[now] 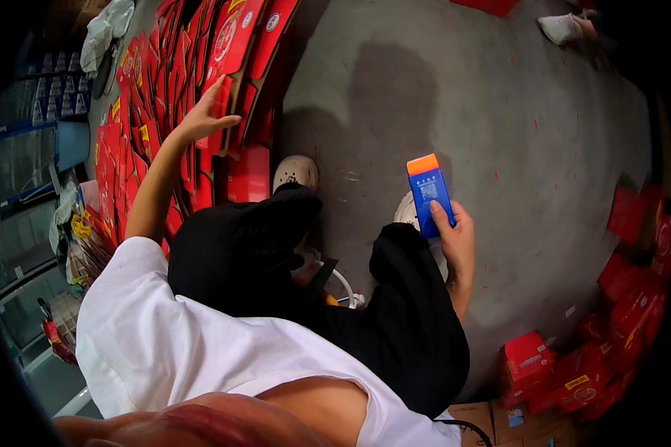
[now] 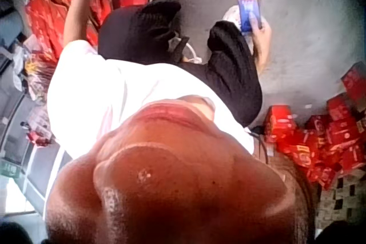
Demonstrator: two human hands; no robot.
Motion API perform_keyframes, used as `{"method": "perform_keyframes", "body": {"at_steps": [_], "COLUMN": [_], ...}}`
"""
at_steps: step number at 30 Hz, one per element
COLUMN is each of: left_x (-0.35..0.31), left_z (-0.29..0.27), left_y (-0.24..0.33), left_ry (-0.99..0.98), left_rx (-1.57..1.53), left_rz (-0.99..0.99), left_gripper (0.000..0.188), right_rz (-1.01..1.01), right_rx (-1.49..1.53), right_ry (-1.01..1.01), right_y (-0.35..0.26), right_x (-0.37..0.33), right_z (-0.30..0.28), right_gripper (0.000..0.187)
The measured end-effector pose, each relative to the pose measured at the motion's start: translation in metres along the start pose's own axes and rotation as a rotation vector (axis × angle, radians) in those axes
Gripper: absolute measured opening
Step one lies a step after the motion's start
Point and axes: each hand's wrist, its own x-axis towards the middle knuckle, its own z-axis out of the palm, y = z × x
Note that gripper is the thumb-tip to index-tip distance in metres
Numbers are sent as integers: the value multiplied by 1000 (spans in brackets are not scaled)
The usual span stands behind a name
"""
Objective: The person assembles red cardboard boxes by folding the flaps and securing them with a handheld blue and orange tape dispenser. The person works in a warehouse environment surrounded by stacks of flat and assembled boxes, repeatedly picking up a flat box, folding it into shape, and applying tape to seal it.
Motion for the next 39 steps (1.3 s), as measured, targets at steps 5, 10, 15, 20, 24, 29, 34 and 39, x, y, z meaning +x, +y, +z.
{"method": "perform_keyframes", "body": {"at_steps": [5, 10, 15, 20, 24, 29, 34, 39], "left_x": [-12, 8, 12, 21, 37, -10, 61, 170], "left_z": [-37, -41, -79, -116, -45, 102, 88, 76], "left_y": [4, 45, 63, 217, 215, 223, 277, 244], "left_ry": [-1, 278, 398, 311, 243, -220, -288, -111], "left_rx": [-257, 498, 337, -417, -223, -527, -752, -785], "left_rz": [-259, -303, -120, 300, 267, 241, -3, 239], "left_gripper": [97, 65, 42, 48, 65, 72, 74, 92], "right_rz": [22, -12, -129, -248, -332, -378, -303, -417], "right_rx": [4, 76, 111, 196, -8, -571, -619, -338], "right_ry": [-32, -26, 58, 137, 20, 3, 91, 27], "right_y": [1, 5, 7, 8, -30, -46, -35, -8], "right_x": [-4, -9, -5, -9, 11, 25, 21, 37], "right_z": [-6, -12, -1, -21, 3, 54, 57, 56], "right_gripper": [30, 34, 37, 38, 52, 96, 105, 95]}}
